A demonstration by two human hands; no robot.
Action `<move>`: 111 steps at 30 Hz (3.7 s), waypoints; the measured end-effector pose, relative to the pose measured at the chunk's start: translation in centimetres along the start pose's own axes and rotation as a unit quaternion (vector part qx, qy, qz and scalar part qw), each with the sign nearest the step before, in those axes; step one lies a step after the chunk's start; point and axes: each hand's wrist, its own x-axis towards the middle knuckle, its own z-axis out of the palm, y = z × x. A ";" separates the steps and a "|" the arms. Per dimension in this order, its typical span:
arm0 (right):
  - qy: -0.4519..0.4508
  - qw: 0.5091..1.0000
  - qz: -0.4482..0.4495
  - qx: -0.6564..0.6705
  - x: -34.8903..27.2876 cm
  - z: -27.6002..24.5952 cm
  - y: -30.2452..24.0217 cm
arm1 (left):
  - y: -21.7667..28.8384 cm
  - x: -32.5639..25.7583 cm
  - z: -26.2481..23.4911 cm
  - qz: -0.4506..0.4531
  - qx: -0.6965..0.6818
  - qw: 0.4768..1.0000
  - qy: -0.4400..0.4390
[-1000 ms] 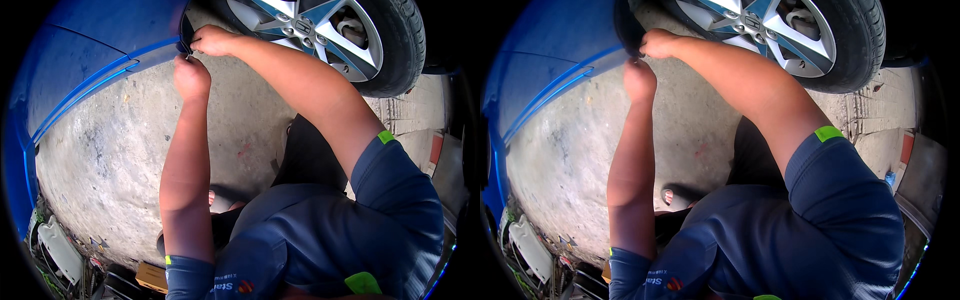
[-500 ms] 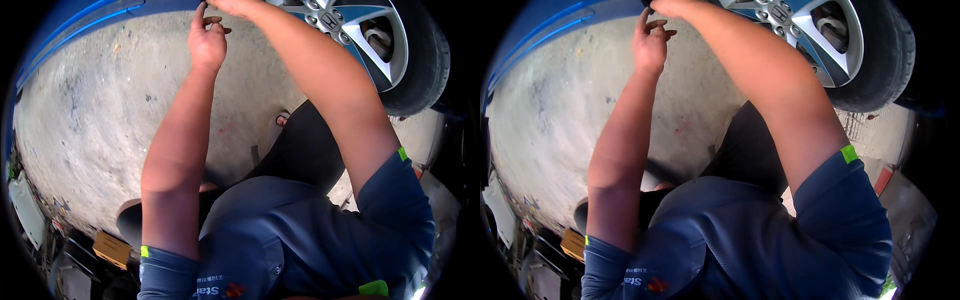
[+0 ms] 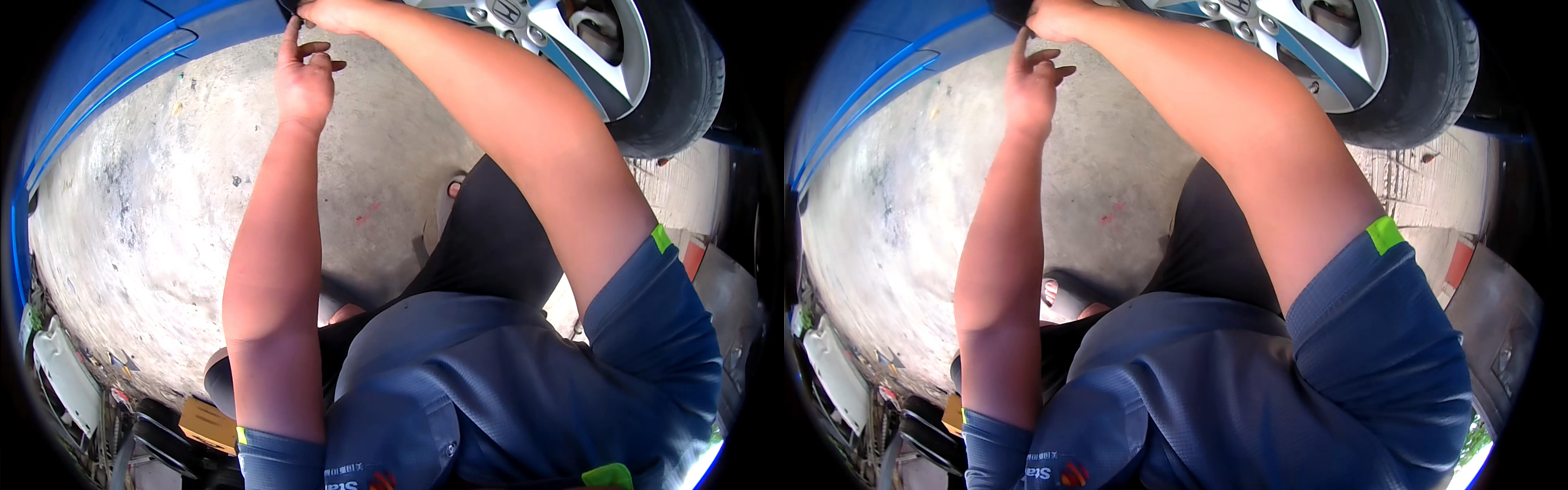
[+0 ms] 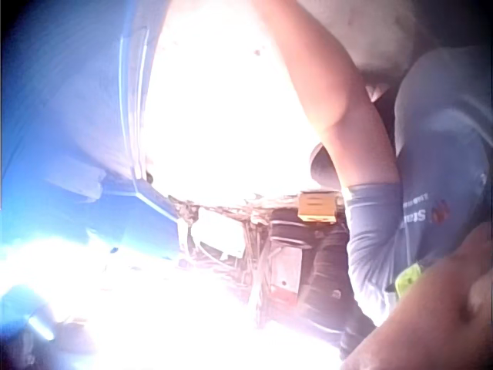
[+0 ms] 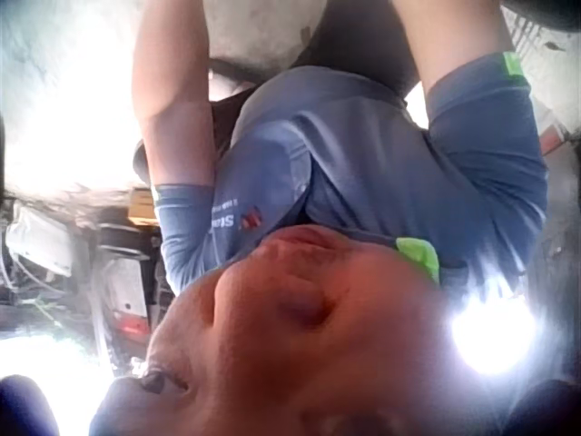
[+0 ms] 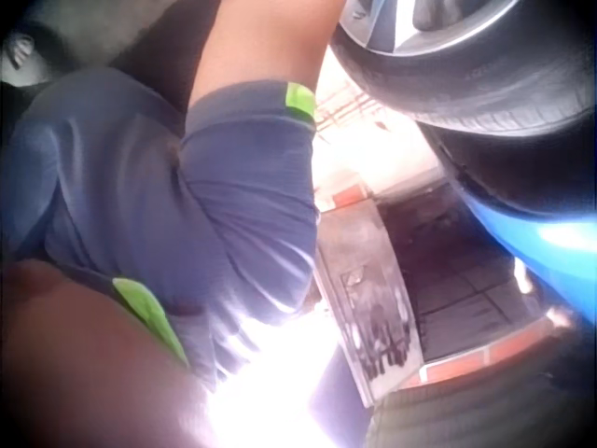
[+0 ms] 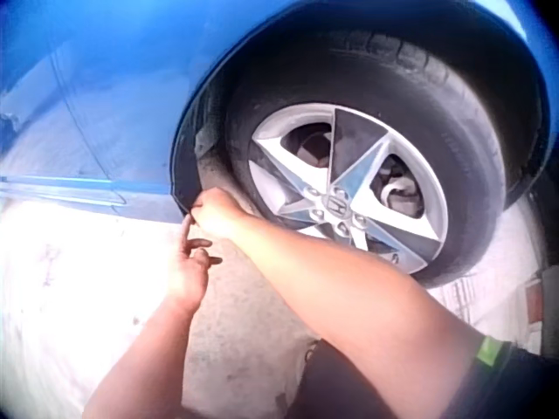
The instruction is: The person works on a blue car with the hood open, focusing on the front wheel area. They use a screwdriver to adjust or remove parts near the wheel well and tire, then walk around the vehicle while another person works nearby.
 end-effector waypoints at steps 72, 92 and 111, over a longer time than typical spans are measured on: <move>-0.133 0.793 0.266 0.531 -2.0 1.3 0.7 | -6.8 -6.8 -3.1 -0.130 0.172 0.976 0.017; -0.093 0.541 0.285 0.786 -2.2 6.0 0.4 | -7.8 -7.8 -4.9 -0.177 0.144 0.973 0.016; -0.148 0.580 0.324 0.733 -2.1 6.3 0.4 | -9.3 -5.8 -0.3 -0.014 0.382 0.922 -0.062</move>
